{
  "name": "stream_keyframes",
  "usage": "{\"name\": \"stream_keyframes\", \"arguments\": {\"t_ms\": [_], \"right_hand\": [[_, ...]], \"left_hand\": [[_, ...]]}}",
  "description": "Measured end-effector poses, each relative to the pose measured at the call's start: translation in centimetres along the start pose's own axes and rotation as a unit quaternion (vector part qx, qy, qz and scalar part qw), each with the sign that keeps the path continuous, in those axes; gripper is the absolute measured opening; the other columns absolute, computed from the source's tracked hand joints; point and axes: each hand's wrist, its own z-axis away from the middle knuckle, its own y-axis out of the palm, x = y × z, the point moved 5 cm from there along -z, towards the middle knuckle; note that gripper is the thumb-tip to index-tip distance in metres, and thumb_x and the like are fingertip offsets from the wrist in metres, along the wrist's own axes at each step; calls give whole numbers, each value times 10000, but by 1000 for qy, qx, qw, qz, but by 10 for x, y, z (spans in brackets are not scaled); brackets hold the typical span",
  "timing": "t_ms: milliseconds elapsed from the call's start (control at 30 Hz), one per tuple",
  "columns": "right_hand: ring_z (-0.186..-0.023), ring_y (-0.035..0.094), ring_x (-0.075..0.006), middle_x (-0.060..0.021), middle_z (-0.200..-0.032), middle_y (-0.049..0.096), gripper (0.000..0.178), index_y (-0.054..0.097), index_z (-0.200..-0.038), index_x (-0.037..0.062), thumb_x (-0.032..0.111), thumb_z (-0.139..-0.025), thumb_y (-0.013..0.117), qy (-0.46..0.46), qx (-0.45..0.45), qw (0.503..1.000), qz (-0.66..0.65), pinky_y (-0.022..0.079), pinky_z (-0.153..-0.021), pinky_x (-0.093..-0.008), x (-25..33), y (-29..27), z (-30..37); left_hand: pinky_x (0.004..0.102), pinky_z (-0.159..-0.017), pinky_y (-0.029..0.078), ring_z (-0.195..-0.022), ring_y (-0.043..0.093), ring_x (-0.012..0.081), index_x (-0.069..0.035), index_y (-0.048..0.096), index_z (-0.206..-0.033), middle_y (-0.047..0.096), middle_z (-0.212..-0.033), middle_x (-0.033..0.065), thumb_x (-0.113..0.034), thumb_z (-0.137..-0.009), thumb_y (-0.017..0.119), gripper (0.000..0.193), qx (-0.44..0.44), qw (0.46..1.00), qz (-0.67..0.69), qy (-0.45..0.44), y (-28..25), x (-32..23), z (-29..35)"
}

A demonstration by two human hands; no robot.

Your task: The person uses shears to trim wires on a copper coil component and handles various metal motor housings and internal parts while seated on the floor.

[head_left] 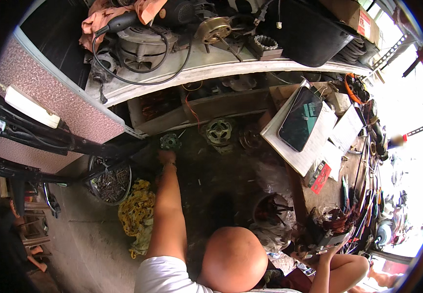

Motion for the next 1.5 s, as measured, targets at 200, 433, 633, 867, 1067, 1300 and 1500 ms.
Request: {"name": "stream_keyframes", "arguments": {"t_ms": [200,433,633,867,1067,1300,1500], "right_hand": [[-1281,313,-323,-169,-1391,341,697,316,-1365,22,483,-844,362,-18,-9,999,37,201,-1060,-461,8,7,-6],[-1255,352,-325,-176,-1364,385,656,359,-1348,32,455,-846,358,-41,-9,998,55,226,-1035,-454,83,8,-34],[-1241,359,-344,-193,-1349,391,594,381,-1327,30,364,-840,435,-12,12,999,50,230,-1031,-444,165,-12,-53],[-1250,359,-329,-166,-1352,401,577,374,-1336,69,253,-799,478,-6,9,999,33,183,-1049,-464,170,-14,-54],[-1275,327,-319,-141,-1371,390,581,363,-1354,90,205,-791,451,0,10,1000,27,118,-1069,-492,175,-15,-51],[-1258,350,-316,-152,-1352,410,569,395,-1330,59,305,-819,441,-11,9,1000,26,172,-1051,-453,165,-14,-51],[-1258,357,-311,-149,-1350,409,576,389,-1335,56,359,-845,405,-35,1,999,22,192,-1042,-447,158,-10,-49]], "left_hand": [[432,-923,430,-1148,474,359,-64,308,-1358,345,-1366,176,-89,-835,558,579,64,950,301,-52,-8,-18,51],[329,-768,502,-1080,521,307,-69,400,-1267,401,-1320,116,40,-843,422,438,-28,908,59,414,-62,-35,116],[420,-816,537,-1090,516,271,-94,355,-1274,438,-1242,95,32,-855,381,438,144,833,431,316,-127,-139,241],[478,-870,497,-1090,516,259,-55,351,-1258,457,-1241,105,-22,-859,435,409,345,603,556,456,-215,-364,347],[505,-1000,291,-1142,447,254,-12,449,-1171,485,-1226,111,-232,-859,532,391,263,714,538,364,-196,-442,320],[468,-1078,165,-1348,226,259,-62,279,-1398,291,-1433,125,-256,-873,569,630,275,714,453,457,-152,-396,293],[369,-1013,336,-1278,357,237,-8,374,-1330,381,-1375,131,-126,-867,554,511,90,678,366,631,-153,-353,300]]}}
